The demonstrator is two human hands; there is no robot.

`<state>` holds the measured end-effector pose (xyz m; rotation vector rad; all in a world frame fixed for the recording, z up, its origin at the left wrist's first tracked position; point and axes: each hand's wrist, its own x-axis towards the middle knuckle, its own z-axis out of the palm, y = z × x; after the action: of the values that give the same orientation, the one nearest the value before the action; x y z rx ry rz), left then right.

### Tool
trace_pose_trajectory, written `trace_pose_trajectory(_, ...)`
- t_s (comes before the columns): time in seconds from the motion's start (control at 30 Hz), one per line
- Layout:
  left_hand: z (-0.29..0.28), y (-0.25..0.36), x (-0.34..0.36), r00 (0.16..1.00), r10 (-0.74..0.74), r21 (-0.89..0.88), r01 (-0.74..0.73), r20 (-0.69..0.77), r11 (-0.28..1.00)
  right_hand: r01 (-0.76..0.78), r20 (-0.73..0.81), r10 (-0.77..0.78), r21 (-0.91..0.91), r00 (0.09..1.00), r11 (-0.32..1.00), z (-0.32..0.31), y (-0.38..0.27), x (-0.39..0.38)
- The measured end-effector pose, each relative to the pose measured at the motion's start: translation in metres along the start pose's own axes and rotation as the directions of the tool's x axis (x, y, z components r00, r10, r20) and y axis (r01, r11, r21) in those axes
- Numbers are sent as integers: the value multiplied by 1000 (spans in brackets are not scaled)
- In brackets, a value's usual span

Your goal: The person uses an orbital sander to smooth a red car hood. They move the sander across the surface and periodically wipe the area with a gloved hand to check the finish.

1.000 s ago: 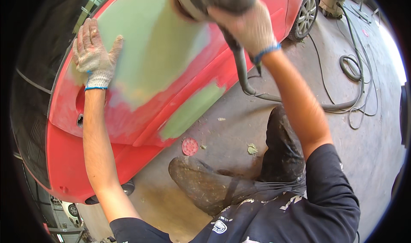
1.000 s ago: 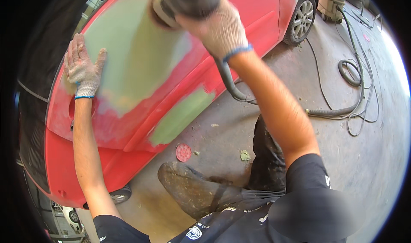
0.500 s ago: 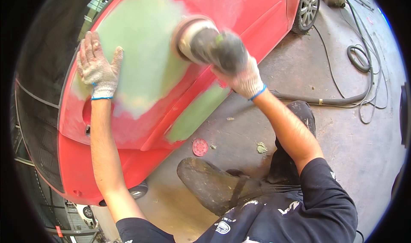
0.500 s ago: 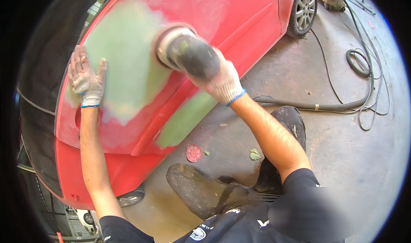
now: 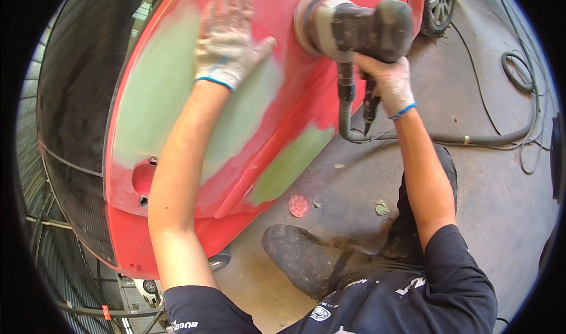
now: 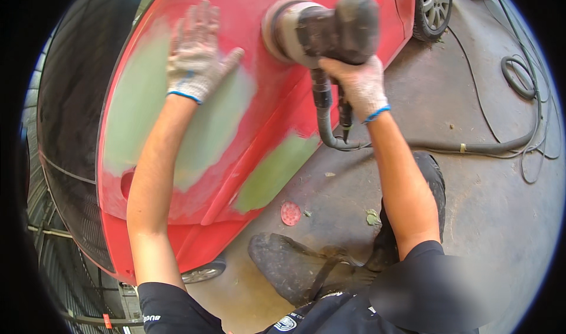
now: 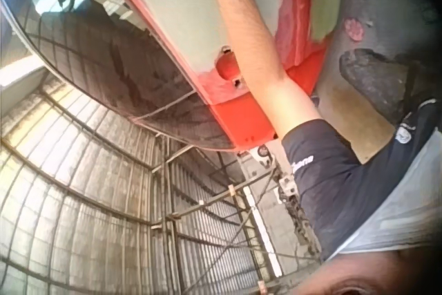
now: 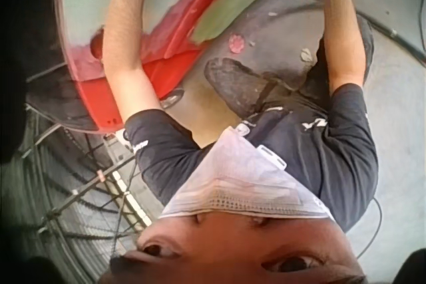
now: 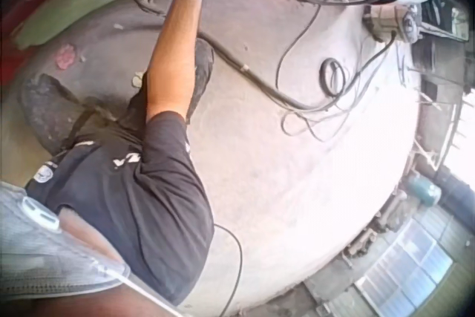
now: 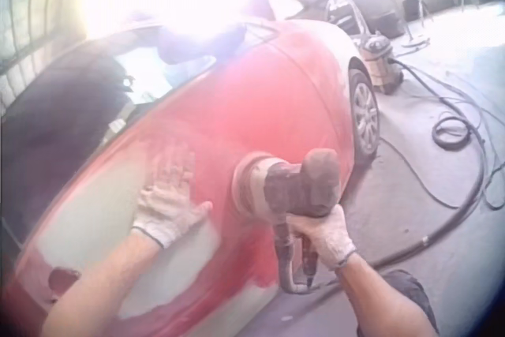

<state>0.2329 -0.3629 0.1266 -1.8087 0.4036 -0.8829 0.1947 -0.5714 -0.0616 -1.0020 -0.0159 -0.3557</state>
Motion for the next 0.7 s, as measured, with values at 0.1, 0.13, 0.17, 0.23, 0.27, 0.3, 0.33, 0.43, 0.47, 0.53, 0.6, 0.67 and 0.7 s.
trace_pose_trajectory(0.1,12,-5,-35,985,171,-148,-172,-20,974,27,-62,-20,110,998,994,-21,10,6)
trace_pose_trajectory(0.13,16,-11,-56,984,176,-210,-181,-43,961,33,-65,-27,104,998,994,-33,11,9)
trace_pose_trajectory(0.17,20,-17,-80,985,170,-227,-173,-35,958,38,-68,-31,92,997,995,-41,11,9)
trace_pose_trajectory(0.23,28,-33,-128,983,179,-224,-182,-35,957,60,-92,-44,179,995,982,-43,4,6)
trace_pose_trajectory(0.27,38,-39,-155,980,194,-216,-198,-41,956,48,-86,-32,194,996,980,-43,4,5)
trace_pose_trajectory(0.3,36,-46,-162,977,209,-198,-215,-51,956,44,-79,-27,217,996,975,-44,0,5)
trace_pose_trajectory(0.33,39,-52,-161,979,198,-211,-206,-58,956,45,-97,-22,241,995,969,-45,-2,3)
trace_pose_trajectory(0.43,35,-63,-127,991,127,-245,-134,-41,960,56,-66,-42,226,997,973,-51,-5,4)
trace_pose_trajectory(0.47,29,-57,-96,997,78,-252,-80,-17,964,54,-64,-41,223,997,973,-54,-4,4)
trace_pose_trajectory(0.53,27,-46,-40,996,40,-244,-58,-79,968,50,-50,-39,238,998,970,-56,2,8)
trace_pose_trajectory(0.6,24,-51,-41,995,-7,-255,-19,-101,967,43,-55,-29,279,998,959,-58,7,11)
trace_pose_trajectory(0.67,21,-58,-43,991,-53,-262,19,-125,965,42,-55,-26,314,998,949,-58,7,18)
trace_pose_trajectory(0.7,25,-57,-45,989,-64,-278,25,-134,960,36,-67,-15,321,998,947,-60,11,18)
